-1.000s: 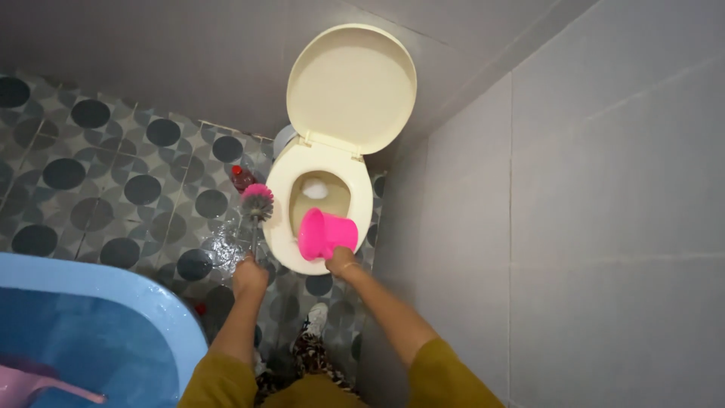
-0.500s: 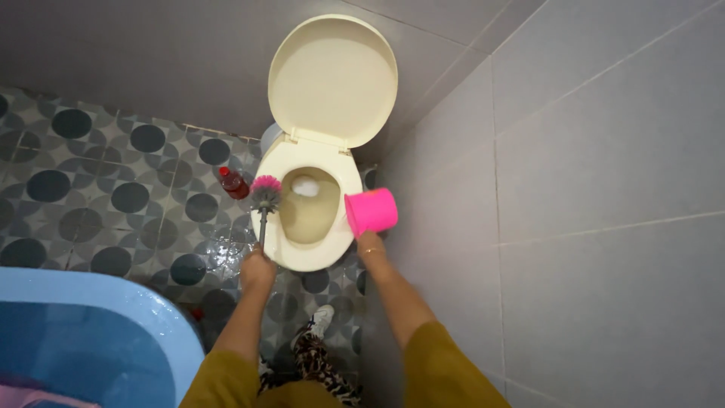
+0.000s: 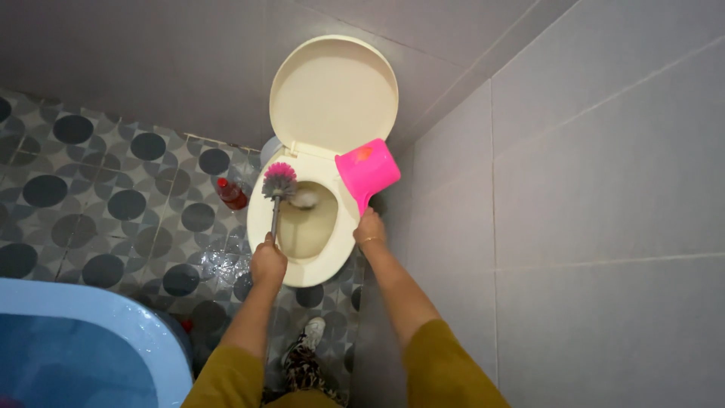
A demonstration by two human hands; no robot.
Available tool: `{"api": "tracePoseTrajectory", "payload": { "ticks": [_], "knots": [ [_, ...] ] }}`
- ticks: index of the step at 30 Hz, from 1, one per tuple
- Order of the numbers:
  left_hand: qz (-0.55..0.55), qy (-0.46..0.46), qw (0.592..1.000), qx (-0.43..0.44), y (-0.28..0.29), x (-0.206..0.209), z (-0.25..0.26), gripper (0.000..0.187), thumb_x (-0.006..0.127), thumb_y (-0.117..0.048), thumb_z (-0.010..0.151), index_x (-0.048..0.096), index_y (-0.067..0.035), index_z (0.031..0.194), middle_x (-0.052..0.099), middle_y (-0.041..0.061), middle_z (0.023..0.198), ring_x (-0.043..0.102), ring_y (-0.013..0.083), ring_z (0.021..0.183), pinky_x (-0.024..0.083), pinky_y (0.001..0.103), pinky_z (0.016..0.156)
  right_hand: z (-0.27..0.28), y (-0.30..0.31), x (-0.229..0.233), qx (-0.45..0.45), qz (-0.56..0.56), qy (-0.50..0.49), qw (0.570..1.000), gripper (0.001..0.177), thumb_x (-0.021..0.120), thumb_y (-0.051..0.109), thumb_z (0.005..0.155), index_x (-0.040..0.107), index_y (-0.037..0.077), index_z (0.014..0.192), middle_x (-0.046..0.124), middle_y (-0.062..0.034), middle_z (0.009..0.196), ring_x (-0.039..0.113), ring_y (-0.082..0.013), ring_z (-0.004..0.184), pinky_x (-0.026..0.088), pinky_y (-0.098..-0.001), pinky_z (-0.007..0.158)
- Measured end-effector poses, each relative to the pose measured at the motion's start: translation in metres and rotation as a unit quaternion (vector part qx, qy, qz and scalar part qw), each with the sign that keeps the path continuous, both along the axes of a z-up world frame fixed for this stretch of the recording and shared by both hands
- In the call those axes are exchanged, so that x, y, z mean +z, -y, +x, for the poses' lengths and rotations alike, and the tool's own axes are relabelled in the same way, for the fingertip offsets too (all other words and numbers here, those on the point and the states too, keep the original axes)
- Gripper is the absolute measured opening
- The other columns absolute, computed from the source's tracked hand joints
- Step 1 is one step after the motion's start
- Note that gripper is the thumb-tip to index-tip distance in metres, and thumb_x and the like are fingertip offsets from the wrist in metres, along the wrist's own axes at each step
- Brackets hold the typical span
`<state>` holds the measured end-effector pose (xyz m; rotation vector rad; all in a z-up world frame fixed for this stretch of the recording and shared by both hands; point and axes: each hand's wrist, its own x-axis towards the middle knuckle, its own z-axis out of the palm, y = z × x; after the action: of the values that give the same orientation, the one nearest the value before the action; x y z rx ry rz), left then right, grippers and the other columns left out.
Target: Scrubbing the inside of a toilet bowl with a brush and then rinsing it with water poured from a scoop.
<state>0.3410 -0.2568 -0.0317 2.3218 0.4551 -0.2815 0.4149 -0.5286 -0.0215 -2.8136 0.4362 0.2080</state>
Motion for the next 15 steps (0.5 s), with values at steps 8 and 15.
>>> {"api": "tracePoseTrajectory", "payload": {
  "ticks": [8,15],
  "knots": [
    [-0.008,0.046,0.995,0.083,-0.026,-0.012,-0.017,0.045,0.056,-0.014,0.096,0.06,-0.009,0.14,0.069,0.027,0.11,0.068,0.0464,0.097,0.054,0.054,0.085,-0.018,-0.053,-0.035,0.071,0.142,0.015,0.987,0.037,0.064,0.011,0.08,0.06,0.0,0.116,0.07,-0.0296,0.107,0.067,-0.0474,0.105,0.053,-0.0513,0.093],
    [-0.017,0.163,0.964,0.211,-0.112,-0.014,-0.081,0.047,0.056,-0.013,0.095,0.062,-0.008,0.142,0.071,0.025,0.112,0.069,0.0435,0.098,0.055,0.05,0.087,-0.061,-0.178,0.03,0.216,0.295,0.047,0.93,0.037,0.067,0.017,0.084,0.057,0.001,0.116,0.069,-0.0298,0.101,0.068,-0.0477,0.095,0.054,-0.0518,0.084]
  ]
}}
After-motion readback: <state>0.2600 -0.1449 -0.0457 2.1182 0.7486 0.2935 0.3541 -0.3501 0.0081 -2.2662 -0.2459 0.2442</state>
